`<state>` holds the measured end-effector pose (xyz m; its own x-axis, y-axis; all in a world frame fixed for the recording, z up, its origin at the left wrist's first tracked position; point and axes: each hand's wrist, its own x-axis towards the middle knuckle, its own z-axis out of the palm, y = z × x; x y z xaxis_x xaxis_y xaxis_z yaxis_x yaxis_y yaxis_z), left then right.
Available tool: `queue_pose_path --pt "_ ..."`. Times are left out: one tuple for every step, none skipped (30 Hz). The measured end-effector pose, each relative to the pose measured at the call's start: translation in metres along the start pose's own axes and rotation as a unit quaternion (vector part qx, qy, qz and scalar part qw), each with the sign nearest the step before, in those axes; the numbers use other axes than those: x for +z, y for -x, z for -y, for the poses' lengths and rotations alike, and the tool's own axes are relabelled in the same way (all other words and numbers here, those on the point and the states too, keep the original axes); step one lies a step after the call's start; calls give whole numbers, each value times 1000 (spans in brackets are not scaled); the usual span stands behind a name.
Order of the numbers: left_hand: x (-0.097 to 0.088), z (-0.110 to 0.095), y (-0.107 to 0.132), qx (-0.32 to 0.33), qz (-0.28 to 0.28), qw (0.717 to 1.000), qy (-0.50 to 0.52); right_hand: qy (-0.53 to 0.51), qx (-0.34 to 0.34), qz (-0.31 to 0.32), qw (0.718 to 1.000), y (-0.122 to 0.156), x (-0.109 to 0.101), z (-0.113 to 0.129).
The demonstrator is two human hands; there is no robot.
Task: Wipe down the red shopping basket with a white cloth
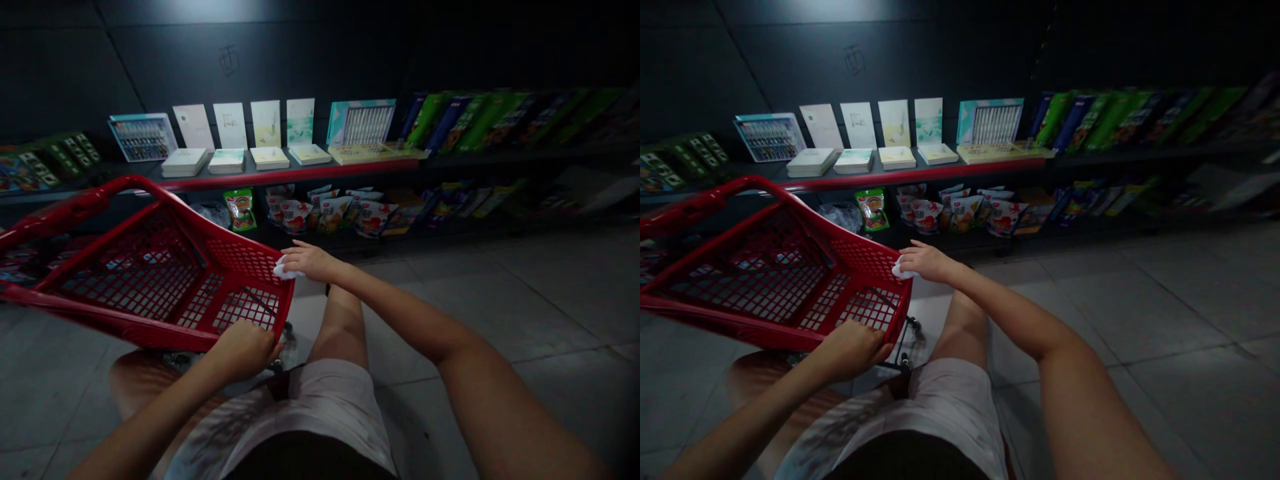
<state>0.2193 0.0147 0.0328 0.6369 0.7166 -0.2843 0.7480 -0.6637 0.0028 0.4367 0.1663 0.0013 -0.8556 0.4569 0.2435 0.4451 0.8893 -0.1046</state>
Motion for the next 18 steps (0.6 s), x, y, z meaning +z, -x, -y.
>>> queue_pose_path --pt "1 -2 3 15 -1 1000 2 1 -10 13 1000 0 -2 -4" --pt "1 -4 6 27 -1 1000 4 -2 -25 28 999 1 -4 -7" --pt "1 -6 9 37 0 999 6 -8 -42 42 998 1 -4 -8" --pt "2 -8 12 45 4 999 7 -16 -59 51 997 1 -5 -7" --pt "2 -10 15 53 8 999 9 -27 -77 56 995 0 -6 -5" --pt "2 -12 17 60 12 998 11 -41 -93 53 993 -2 -7 -3" --pt "2 -14 20 67 15 998 14 -56 -107 47 992 -5 -9 1" --pt "2 -16 22 72 17 997 16 -71 -117 41 990 -10 -12 4" --pt "3 -18 24 78 18 997 19 -82 -128 42 987 -16 -16 7" --pt "4 -20 26 83 18 996 22 -84 -143 54 985 -23 -20 10" --pt "4 -22 27 87 16 996 24 -72 -158 75 982 -32 -24 12" --pt "5 -24 28 90 15 996 26 -47 -174 100 979 -42 -27 13" --pt "6 -25 29 91 13 995 26 -13 -190 124 974 -54 -30 13" --pt "7 -27 29 92 12 995 27 29 -204 140 968 -68 -32 11" --pt "8 -28 29 91 10 995 29 72 -215 148 963 -82 -33 9" --pt "9 -30 28 90 8 995 32 115 -223 149 956 -99 -33 5" --pt "10 -31 28 91 6 995 37 159 -229 147 949 -116 -33 1" --pt "11 -33 27 94 2 995 44 201 -234 144 940 -135 -33 -3"
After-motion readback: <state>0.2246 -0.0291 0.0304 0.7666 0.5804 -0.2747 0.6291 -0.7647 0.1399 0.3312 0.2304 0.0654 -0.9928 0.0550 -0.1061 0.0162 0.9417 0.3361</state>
